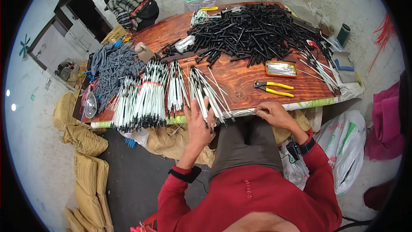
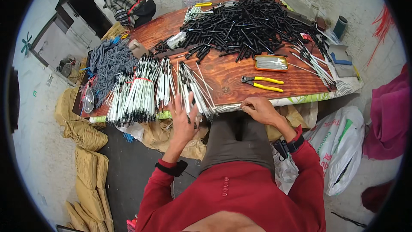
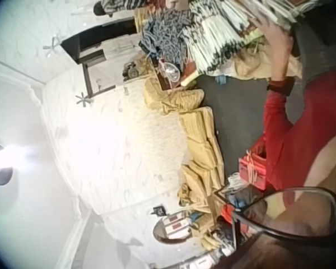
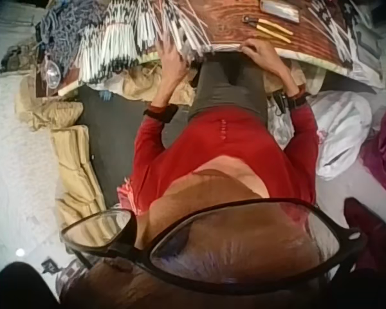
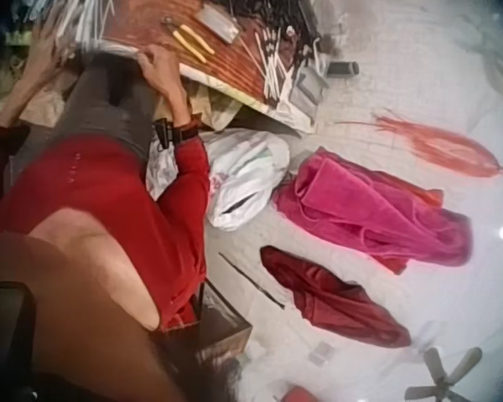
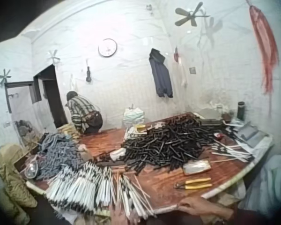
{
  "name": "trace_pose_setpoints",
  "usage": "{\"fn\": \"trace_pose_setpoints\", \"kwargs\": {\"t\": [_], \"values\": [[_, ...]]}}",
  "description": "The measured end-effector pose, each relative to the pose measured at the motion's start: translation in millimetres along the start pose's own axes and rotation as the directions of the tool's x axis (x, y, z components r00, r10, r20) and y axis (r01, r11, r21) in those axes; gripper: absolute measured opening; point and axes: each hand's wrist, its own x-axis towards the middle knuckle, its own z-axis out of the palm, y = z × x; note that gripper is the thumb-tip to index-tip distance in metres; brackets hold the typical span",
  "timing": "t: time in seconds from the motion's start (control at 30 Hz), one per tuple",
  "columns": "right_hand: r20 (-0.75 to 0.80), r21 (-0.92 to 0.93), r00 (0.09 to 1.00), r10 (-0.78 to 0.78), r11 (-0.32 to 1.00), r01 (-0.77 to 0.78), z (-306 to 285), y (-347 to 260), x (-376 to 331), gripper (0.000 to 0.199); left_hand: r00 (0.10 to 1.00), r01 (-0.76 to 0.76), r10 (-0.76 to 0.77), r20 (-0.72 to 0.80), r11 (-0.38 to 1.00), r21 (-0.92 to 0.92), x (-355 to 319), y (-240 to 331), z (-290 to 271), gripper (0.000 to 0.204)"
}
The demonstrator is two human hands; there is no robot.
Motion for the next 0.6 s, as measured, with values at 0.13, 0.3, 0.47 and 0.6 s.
{"fn": "trace_pose_setpoints", "kwargs": {"t": [0.13,0.3,0.47,0.6], "values": [[0.045,0.045,0.999,0.022,0.999,-0.024,4,-4,-3,0.017,1.0,0.029,-0.029,0.0,0.999,0.045,8,-33,3,0.048],[0.109,0.015,0.992,0.059,0.998,-0.061,4,-13,-20,0.019,0.985,-0.016,0.031,0.171,0.996,-0.087,25,-59,-23,0.046],[0.163,-0.028,0.984,0.068,0.998,-0.064,9,1,-43,0.02,0.979,-0.125,0.125,0.161,0.992,-0.01,-2,-67,-36,0.051],[0.232,-0.038,0.971,0.061,0.998,-0.053,14,-9,-49,0.02,0.981,-0.054,0.048,0.19,0.998,0.032,-11,-70,-35,0.055]]}}
